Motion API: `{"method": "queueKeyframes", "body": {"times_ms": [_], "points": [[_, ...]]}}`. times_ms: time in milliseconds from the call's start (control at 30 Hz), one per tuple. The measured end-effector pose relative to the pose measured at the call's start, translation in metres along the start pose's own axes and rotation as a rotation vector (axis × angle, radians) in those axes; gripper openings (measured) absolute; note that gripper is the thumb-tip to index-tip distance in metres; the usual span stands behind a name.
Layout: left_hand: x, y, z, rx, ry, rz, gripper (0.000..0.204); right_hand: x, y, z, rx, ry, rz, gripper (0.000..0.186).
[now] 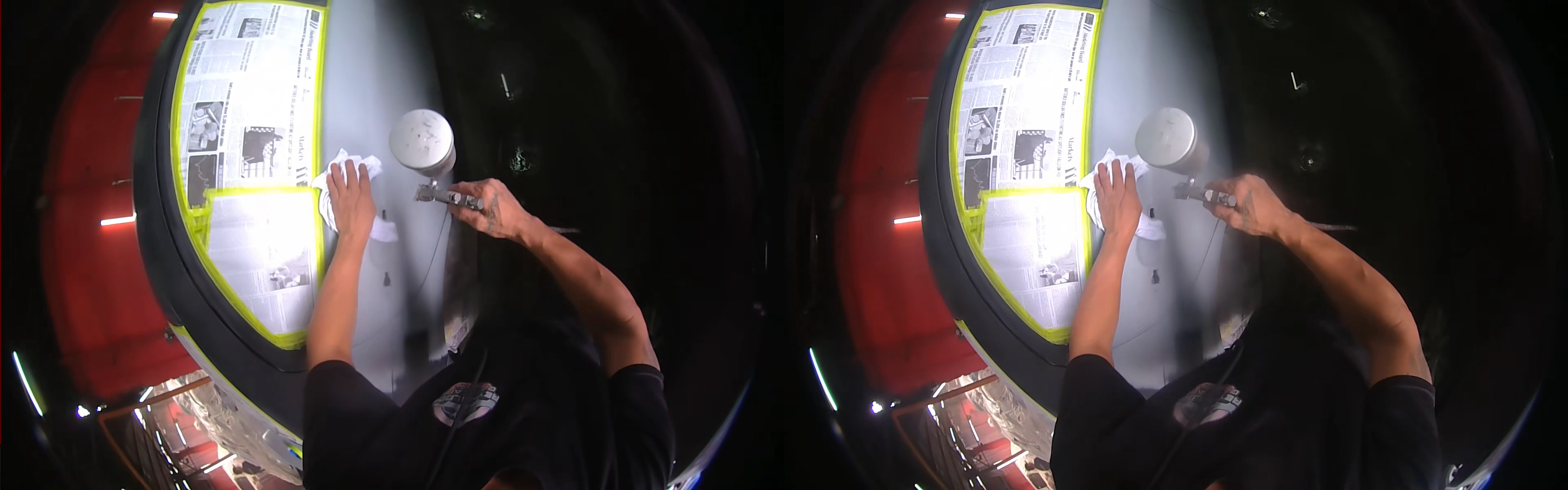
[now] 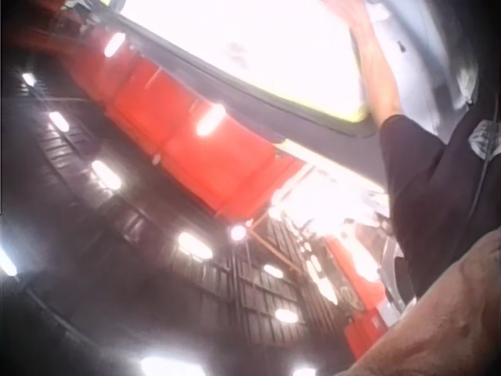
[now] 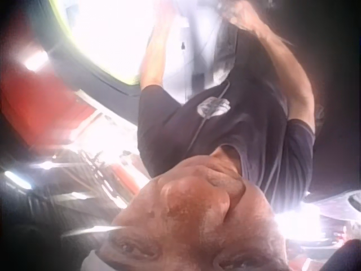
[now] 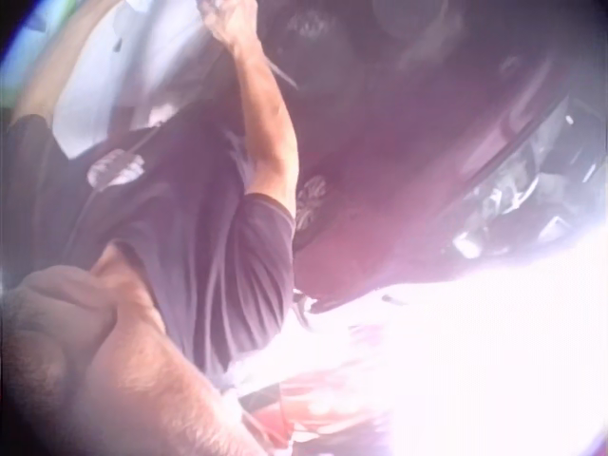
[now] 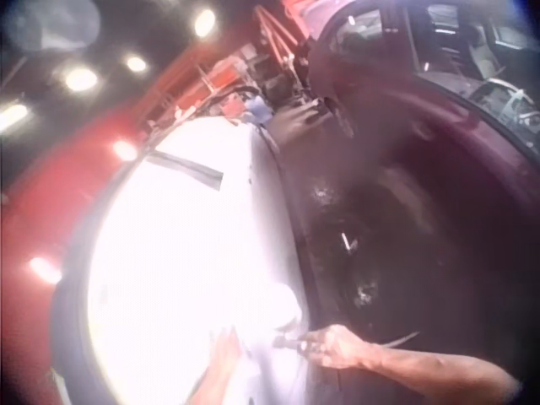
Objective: The person uses a spray gun to apply white paint to the hood of a car while simultaneously wiping the surface with a white cloth. The hood is masked with newspaper and tape to protect adjacent areas.
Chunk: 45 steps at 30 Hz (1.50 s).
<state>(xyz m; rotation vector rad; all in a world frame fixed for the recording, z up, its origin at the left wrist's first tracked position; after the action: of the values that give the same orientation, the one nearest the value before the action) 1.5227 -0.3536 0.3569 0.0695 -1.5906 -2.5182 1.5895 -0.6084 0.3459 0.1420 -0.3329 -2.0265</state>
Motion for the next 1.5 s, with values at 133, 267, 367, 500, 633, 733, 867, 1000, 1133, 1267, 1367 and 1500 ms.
{"method": "queueKeyframes", "body": {"times_ms": [133, 267, 367, 500, 633, 733, 867, 1000, 1133, 1267, 1367, 1500], "points": [[-0.051, 0.001, 0.017, 0.021, 0.089, -0.025, 0.053, -0.038, 0.044, 0.004, 0.037, 0.055, -0.043, 0.040], [-0.112, -0.002, 0.032, -0.014, 0.145, -0.025, 0.053, -0.086, 0.082, -0.006, 0.062, 0.010, -0.015, 0.041], [-0.166, -0.007, 0.039, -0.015, 0.140, -0.028, 0.052, -0.124, 0.115, -0.019, 0.070, 0.035, -0.050, 0.042], [-0.251, -0.012, 0.049, 0.023, 0.142, -0.051, 0.052, -0.177, 0.160, -0.036, 0.086, 0.019, -0.062, 0.043], [-0.356, -0.017, 0.069, 0.054, 0.135, -0.043, 0.051, -0.245, 0.202, -0.053, 0.101, -0.017, -0.052, 0.043], [-0.449, -0.017, 0.090, 0.064, 0.109, -0.210, 0.051, -0.317, 0.244, -0.077, 0.082, -0.008, -0.053, 0.042], [-0.556, -0.036, 0.119, -0.151, 0.102, -0.162, 0.043, -0.401, 0.288, -0.096, 0.058, 0.055, -0.059, 0.041], [-0.660, -0.079, 0.157, -0.240, 0.081, -0.064, 0.042, -0.479, 0.312, -0.134, -0.080, 0.055, -0.077, 0.040], [-0.752, -0.110, 0.175, -0.238, 0.013, -0.021, 0.038, -0.531, 0.345, -0.146, -0.025, 0.190, -0.151, 0.040], [-0.789, -0.160, 0.152, -0.313, -0.088, 0.008, 0.039, -0.561, 0.356, -0.176, -0.167, 0.030, -0.092, 0.039], [-0.799, -0.226, 0.121, -0.367, -0.154, 0.119, 0.041, -0.565, 0.357, -0.186, -0.138, 0.058, -0.146, 0.038], [-0.789, -0.303, 0.108, -0.128, -0.235, 0.074, 0.043, -0.560, 0.374, -0.177, -0.174, 0.006, -0.139, 0.037]]}}
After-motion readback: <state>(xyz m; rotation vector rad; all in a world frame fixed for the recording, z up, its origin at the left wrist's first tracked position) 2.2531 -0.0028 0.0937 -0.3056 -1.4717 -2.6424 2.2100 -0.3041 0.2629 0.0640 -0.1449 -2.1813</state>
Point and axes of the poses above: each hand's wrist, its own x-axis away from the middle knuckle, its own y-axis out of the back of the hand, z = x × y, the point moved 10 cm from there along -x, towards the middle knuckle, and after that the axes turned 11 degrees about z, right-handed, at the moved point
